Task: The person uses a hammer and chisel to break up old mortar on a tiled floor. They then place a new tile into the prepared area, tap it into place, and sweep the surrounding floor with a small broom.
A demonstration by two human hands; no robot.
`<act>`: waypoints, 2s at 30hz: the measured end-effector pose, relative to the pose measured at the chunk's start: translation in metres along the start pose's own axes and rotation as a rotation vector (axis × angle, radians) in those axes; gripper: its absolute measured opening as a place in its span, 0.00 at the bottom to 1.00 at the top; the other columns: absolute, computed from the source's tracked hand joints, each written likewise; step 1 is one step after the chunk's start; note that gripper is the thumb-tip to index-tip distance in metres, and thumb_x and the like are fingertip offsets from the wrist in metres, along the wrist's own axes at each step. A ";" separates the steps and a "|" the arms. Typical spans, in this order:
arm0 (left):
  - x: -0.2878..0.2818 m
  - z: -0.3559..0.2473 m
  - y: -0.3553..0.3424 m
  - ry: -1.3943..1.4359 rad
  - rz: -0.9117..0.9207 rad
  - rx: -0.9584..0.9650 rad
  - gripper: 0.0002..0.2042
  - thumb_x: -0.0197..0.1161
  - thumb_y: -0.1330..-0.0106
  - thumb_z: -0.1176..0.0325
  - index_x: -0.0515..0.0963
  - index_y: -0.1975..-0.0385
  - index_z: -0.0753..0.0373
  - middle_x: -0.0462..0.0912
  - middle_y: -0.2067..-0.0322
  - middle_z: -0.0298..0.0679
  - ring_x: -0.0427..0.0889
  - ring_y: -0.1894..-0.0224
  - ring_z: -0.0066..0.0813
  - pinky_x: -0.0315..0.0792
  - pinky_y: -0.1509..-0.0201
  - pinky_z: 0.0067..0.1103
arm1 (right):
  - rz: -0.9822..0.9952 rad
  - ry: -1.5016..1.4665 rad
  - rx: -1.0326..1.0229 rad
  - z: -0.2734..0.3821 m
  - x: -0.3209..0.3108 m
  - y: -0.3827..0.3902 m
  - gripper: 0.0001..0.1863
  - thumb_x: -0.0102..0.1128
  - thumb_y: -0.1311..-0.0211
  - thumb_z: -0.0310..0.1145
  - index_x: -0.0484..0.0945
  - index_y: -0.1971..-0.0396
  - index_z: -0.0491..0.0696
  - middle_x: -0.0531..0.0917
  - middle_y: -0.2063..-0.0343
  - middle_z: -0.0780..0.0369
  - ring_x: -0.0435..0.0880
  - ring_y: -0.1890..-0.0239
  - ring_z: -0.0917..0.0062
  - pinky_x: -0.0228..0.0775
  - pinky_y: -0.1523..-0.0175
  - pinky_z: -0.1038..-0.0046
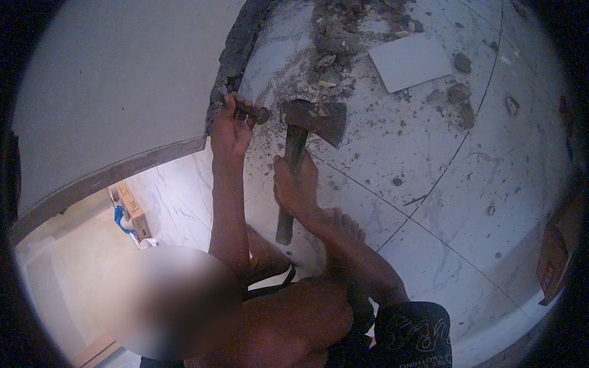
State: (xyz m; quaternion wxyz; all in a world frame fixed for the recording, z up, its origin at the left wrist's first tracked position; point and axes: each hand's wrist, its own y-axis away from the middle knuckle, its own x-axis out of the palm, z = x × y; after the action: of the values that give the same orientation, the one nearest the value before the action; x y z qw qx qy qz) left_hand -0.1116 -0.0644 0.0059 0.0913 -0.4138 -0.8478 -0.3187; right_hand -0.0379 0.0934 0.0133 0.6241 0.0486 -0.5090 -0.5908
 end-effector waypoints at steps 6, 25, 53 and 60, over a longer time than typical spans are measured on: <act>-0.003 -0.007 0.000 0.072 0.004 0.014 0.09 0.60 0.32 0.63 0.72 0.63 0.62 0.73 0.70 0.37 0.75 0.64 0.33 0.74 0.46 0.43 | -0.205 -0.210 -0.243 0.032 0.013 0.013 0.12 0.50 0.33 0.35 0.66 0.76 0.47 0.64 0.91 0.66 0.63 0.92 0.79 0.59 0.86 0.71; -0.012 -0.016 -0.007 0.089 0.048 -0.053 0.07 0.60 0.33 0.66 0.73 0.64 0.63 0.74 0.70 0.38 0.75 0.64 0.35 0.74 0.47 0.39 | 0.018 0.449 -0.489 -0.053 0.009 -0.027 0.03 0.52 0.34 0.26 0.68 0.67 0.47 0.70 0.85 0.69 0.65 0.90 0.86 0.58 0.86 0.78; 0.016 -0.017 -0.008 0.139 0.068 -0.021 0.07 0.58 0.31 0.66 0.72 0.65 0.63 0.75 0.71 0.39 0.78 0.65 0.36 0.74 0.47 0.39 | 0.035 0.094 -0.370 0.046 0.025 0.025 0.07 0.49 0.29 0.31 0.62 0.65 0.47 0.67 0.88 0.67 0.65 0.90 0.86 0.59 0.87 0.77; 0.024 -0.016 -0.005 0.067 -0.008 -0.052 0.08 0.57 0.30 0.65 0.72 0.67 0.64 0.75 0.71 0.40 0.78 0.65 0.36 0.77 0.49 0.38 | 0.048 0.096 -0.279 0.043 0.027 0.022 0.07 0.50 0.30 0.31 0.63 0.64 0.47 0.67 0.88 0.68 0.64 0.91 0.87 0.59 0.87 0.78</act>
State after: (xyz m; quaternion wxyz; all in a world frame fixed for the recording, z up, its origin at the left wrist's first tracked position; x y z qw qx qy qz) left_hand -0.1320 -0.0611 0.0258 0.1075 -0.4016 -0.8374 -0.3548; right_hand -0.0590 0.1019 0.0639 0.6624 -0.0224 -0.3925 -0.6377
